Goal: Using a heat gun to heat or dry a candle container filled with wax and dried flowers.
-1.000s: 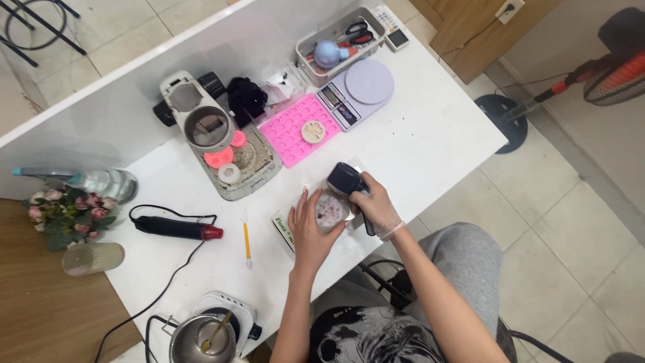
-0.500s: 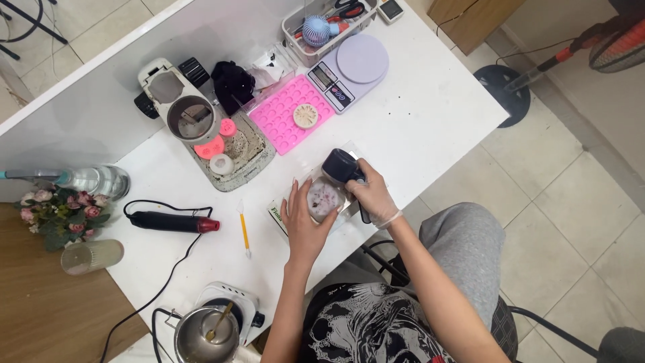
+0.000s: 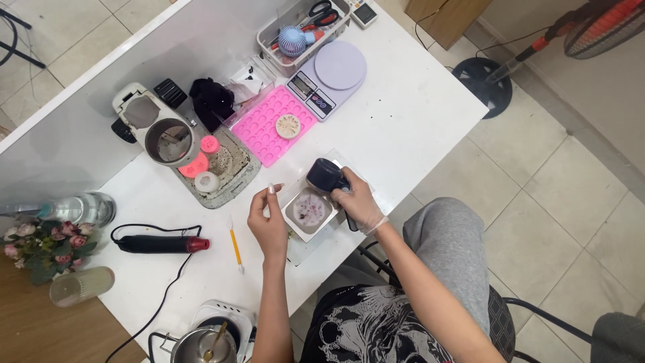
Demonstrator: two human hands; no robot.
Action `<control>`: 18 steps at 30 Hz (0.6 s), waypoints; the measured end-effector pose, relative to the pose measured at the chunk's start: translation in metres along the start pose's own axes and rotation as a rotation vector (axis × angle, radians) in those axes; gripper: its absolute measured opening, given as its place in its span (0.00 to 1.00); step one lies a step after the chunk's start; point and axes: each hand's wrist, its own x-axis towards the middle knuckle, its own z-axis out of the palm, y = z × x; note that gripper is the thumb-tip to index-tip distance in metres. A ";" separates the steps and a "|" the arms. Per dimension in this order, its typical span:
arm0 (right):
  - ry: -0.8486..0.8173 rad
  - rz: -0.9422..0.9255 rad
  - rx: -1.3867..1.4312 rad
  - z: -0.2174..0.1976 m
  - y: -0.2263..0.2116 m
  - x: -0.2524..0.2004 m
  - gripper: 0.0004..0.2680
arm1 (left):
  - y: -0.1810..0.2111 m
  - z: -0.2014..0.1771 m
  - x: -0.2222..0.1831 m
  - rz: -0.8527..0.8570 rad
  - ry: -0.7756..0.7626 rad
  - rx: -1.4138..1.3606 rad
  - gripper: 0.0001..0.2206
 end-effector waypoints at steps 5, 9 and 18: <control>-0.016 0.030 0.040 0.000 -0.001 0.004 0.14 | 0.003 0.006 -0.006 -0.005 -0.071 0.067 0.12; -0.034 0.056 0.007 -0.004 -0.004 0.000 0.14 | -0.009 0.001 -0.012 -0.043 -0.074 0.070 0.12; -0.063 0.022 0.028 -0.008 -0.002 0.005 0.13 | -0.019 -0.002 0.000 0.019 -0.055 0.002 0.13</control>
